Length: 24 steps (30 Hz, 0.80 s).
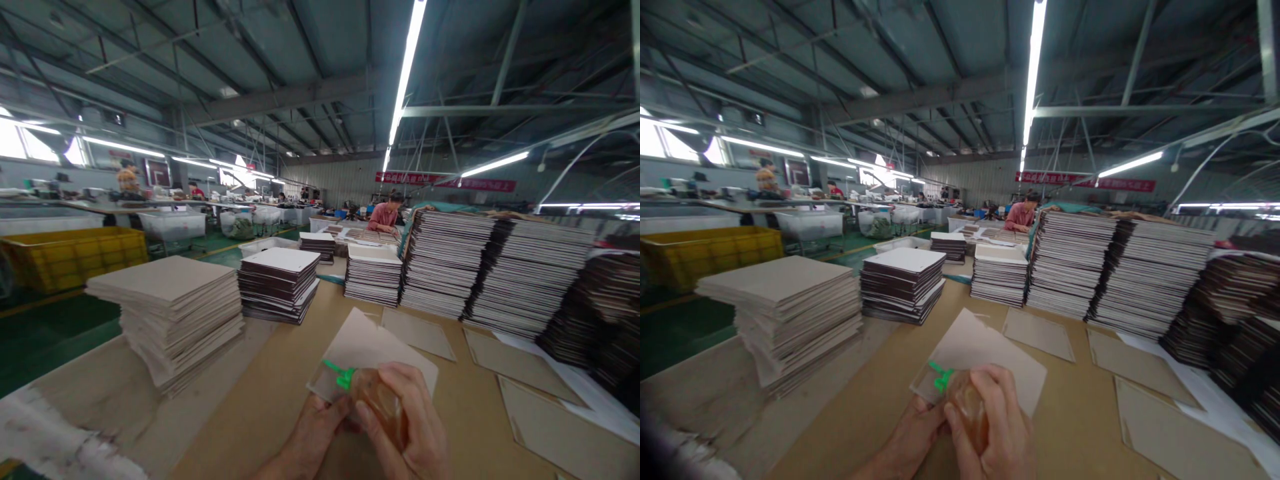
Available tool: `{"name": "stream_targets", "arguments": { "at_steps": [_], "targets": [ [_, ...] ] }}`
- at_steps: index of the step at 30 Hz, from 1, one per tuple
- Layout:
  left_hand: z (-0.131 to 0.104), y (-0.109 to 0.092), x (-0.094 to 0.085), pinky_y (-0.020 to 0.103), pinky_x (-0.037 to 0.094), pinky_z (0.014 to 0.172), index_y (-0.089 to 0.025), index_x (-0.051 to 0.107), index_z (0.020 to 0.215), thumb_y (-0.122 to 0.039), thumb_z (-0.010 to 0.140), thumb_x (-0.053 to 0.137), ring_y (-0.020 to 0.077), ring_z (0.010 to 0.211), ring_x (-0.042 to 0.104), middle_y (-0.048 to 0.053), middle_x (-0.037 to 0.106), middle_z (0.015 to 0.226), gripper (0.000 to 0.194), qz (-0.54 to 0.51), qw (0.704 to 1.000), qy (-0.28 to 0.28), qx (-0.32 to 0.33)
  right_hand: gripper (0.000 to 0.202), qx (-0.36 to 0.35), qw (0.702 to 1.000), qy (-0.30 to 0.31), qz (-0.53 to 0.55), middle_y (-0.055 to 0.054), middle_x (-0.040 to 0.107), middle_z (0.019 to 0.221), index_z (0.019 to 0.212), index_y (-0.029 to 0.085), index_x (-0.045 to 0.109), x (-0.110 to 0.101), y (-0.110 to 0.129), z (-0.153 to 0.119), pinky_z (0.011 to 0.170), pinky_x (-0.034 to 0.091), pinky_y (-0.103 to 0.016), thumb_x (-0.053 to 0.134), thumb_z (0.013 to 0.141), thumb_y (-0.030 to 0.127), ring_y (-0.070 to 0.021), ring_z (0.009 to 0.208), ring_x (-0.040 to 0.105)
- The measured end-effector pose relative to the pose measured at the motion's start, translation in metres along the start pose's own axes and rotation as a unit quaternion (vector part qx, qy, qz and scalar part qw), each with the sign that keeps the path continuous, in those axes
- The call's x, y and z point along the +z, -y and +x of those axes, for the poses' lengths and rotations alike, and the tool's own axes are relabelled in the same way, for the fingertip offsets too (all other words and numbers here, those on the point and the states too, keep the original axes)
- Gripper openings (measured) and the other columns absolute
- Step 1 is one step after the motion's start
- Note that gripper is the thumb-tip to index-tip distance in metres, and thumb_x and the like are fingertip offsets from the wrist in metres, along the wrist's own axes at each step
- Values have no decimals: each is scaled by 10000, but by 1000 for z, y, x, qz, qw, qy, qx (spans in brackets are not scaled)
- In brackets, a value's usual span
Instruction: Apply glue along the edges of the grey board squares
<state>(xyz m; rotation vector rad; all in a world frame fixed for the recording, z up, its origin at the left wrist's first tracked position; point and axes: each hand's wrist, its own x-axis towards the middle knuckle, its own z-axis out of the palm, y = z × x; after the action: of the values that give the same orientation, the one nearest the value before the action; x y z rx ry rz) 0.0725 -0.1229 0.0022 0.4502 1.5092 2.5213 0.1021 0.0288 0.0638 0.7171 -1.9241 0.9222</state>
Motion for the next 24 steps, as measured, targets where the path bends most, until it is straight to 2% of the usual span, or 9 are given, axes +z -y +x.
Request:
{"name": "stream_targets", "arguments": {
  "at_steps": [3,6,8,12,19,24],
  "targets": [
    [0,0,1,337,501,734,-195,613,1173,-343,819,642,259,981,615,87,660,1148,385,8,1000,-23,-8,287,6,1000,-11,-7,-127,486,1148,1182,173,497,-1,-2,0,758,519,-320,577,941,307,-247,1020,534],
    [-1,-6,6,363,499,793,-194,644,1128,-374,793,664,273,990,618,84,676,1114,381,0,1000,-7,-6,286,-2,1000,21,20,-126,484,1142,1191,174,484,1,1,-5,783,517,-323,571,939,278,-242,1015,537],
    [-2,-13,11,387,478,865,-203,659,1115,-386,791,660,280,1023,606,79,683,1101,372,13,1000,6,6,281,10,999,32,41,-125,480,1152,1198,183,473,4,6,-10,816,509,-339,559,943,263,-242,1013,542],
    [-4,-24,18,417,429,954,-218,670,1120,-394,805,629,290,1103,558,74,680,1117,363,75,996,-9,45,270,36,997,43,54,-117,484,1155,1189,203,478,11,13,-20,836,498,-351,548,955,319,-247,1009,544],
    [-2,-21,15,417,427,950,-228,669,1135,-331,829,606,273,1062,577,65,697,1073,329,69,995,-6,64,286,75,995,18,56,-111,495,1179,1171,210,499,11,10,-24,871,471,-368,564,947,374,-260,1041,537],
    [-3,-23,18,428,454,914,-201,677,1122,-411,803,633,291,1017,605,86,706,1032,384,39,999,8,22,274,82,995,-1,56,-118,487,1184,1168,197,500,10,10,-23,877,447,-367,565,948,345,-262,1075,507]
  ]
}}
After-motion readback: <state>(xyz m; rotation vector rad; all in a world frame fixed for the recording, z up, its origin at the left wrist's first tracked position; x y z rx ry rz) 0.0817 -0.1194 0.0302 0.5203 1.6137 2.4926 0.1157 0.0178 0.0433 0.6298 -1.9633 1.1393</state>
